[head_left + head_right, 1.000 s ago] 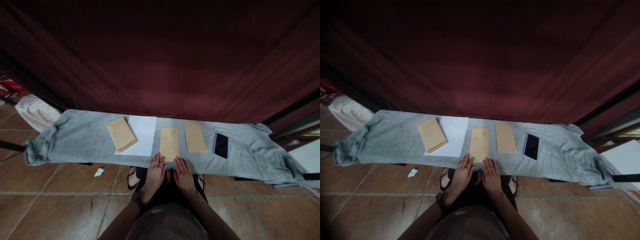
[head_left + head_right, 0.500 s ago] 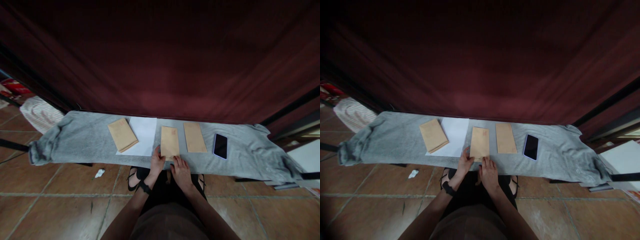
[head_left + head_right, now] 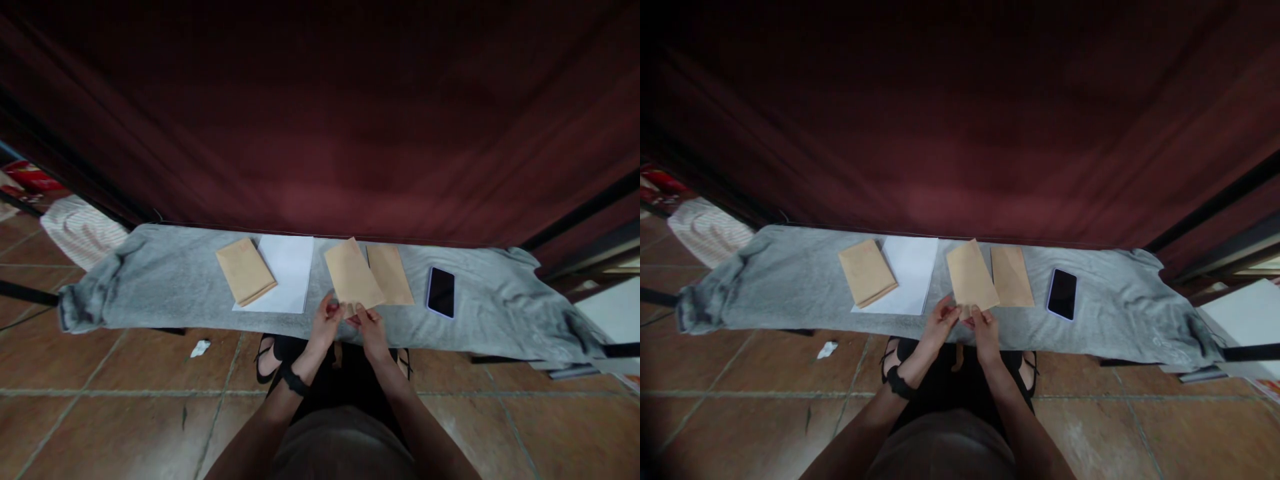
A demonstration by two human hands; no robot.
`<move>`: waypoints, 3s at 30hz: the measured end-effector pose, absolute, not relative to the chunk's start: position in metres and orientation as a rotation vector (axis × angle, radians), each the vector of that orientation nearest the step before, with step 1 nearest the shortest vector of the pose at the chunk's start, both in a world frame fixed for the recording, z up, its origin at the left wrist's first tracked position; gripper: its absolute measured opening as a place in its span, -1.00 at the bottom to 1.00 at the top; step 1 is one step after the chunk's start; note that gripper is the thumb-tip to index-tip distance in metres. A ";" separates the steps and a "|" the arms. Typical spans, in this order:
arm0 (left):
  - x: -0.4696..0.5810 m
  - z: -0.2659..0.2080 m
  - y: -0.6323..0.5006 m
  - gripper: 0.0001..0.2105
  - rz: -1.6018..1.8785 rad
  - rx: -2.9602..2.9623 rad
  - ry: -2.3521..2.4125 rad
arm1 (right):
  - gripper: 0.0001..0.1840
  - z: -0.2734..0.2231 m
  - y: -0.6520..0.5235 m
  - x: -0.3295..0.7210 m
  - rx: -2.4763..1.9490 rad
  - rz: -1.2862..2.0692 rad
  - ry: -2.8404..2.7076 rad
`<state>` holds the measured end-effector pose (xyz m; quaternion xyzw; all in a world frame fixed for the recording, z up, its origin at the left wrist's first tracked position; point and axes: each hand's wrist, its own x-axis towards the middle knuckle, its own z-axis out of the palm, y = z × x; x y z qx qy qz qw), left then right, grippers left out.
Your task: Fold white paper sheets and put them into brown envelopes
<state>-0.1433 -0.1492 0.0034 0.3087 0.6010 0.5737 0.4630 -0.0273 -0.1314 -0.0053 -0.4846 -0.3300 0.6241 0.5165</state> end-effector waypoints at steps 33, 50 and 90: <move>-0.178 -0.017 -0.129 -0.52 0.403 2.356 1.521 | -0.47 -0.050 -0.157 0.008 -1.163 0.202 -2.455; -0.193 -0.035 -0.011 -0.48 0.428 2.490 1.429 | -0.39 -0.045 -0.155 0.006 -1.167 0.193 -2.448; -0.188 -0.015 -0.101 -0.53 0.416 2.494 1.177 | -0.53 -0.045 -0.157 0.009 -1.133 0.286 -2.337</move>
